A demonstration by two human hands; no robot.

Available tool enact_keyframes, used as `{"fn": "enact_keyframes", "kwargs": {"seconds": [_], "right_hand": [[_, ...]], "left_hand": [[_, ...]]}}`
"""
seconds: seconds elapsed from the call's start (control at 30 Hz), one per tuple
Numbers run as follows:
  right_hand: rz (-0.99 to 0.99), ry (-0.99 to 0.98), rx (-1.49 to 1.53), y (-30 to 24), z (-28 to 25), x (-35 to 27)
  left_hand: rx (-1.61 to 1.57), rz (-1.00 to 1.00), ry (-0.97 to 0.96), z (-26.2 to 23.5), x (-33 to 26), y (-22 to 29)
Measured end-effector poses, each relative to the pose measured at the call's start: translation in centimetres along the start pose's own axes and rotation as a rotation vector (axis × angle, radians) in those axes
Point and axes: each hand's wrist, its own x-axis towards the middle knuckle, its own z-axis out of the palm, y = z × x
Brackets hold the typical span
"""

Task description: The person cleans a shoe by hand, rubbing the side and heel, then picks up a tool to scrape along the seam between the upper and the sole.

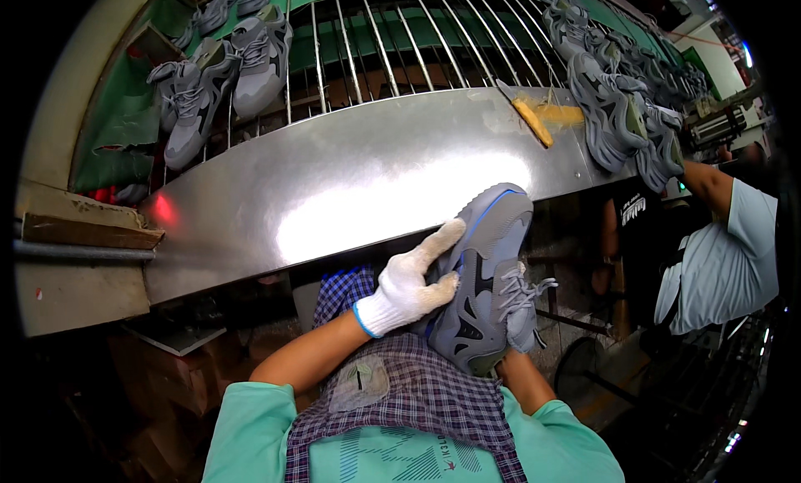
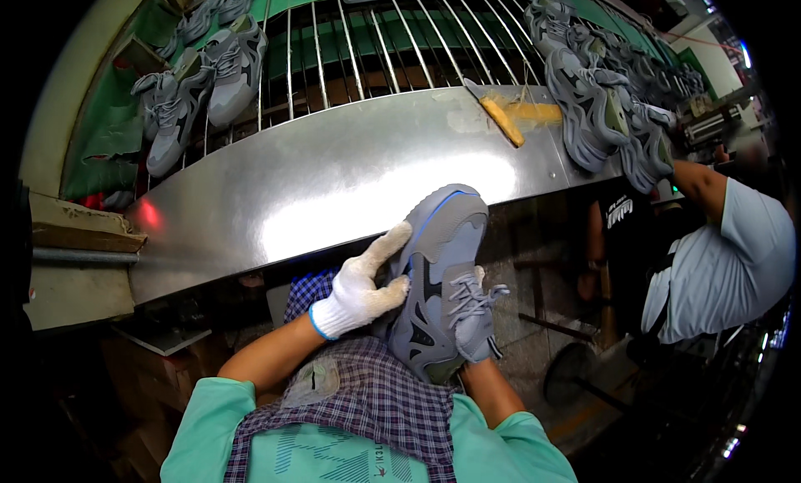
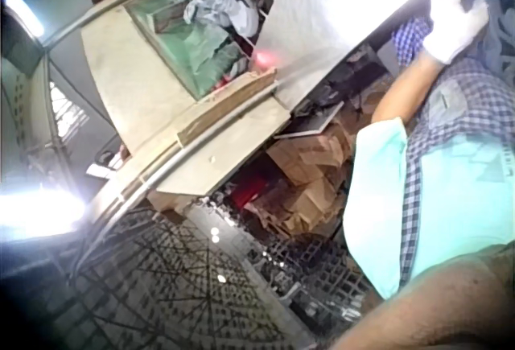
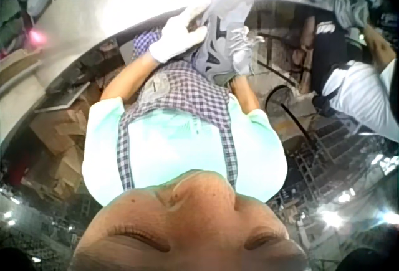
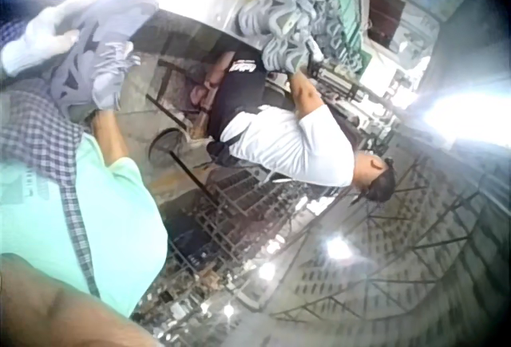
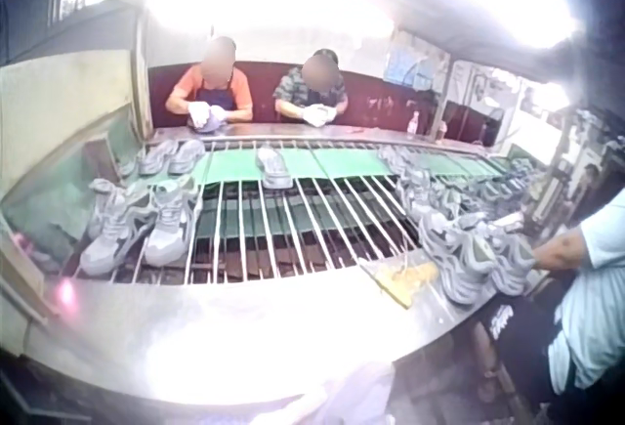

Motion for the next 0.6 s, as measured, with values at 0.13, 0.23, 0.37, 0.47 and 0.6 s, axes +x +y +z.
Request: {"fn": "enact_keyframes", "kwargs": {"seconds": [0.13,0.23,0.37,0.47,0.6], "right_hand": [[0.058,-0.076,0.129,1.8,0.0,-0.1],[0.078,-0.110,0.137,2.0,0.3,-0.1],[0.076,-0.122,0.114,1.7,0.3,-0.1],[0.059,-0.110,0.102,1.6,0.2,-0.7],[0.029,-0.108,0.106,1.3,0.1,-0.7]], "left_hand": [[0.211,0.059,0.010,1.1,0.1,0.5],[0.237,0.098,0.011,1.5,-0.2,0.0],[0.228,0.185,0.064,2.0,-0.7,-1.1],[0.337,0.258,0.032,1.8,-1.5,-0.5],[0.480,0.399,-0.006,-0.4,-2.4,0.2]]}}
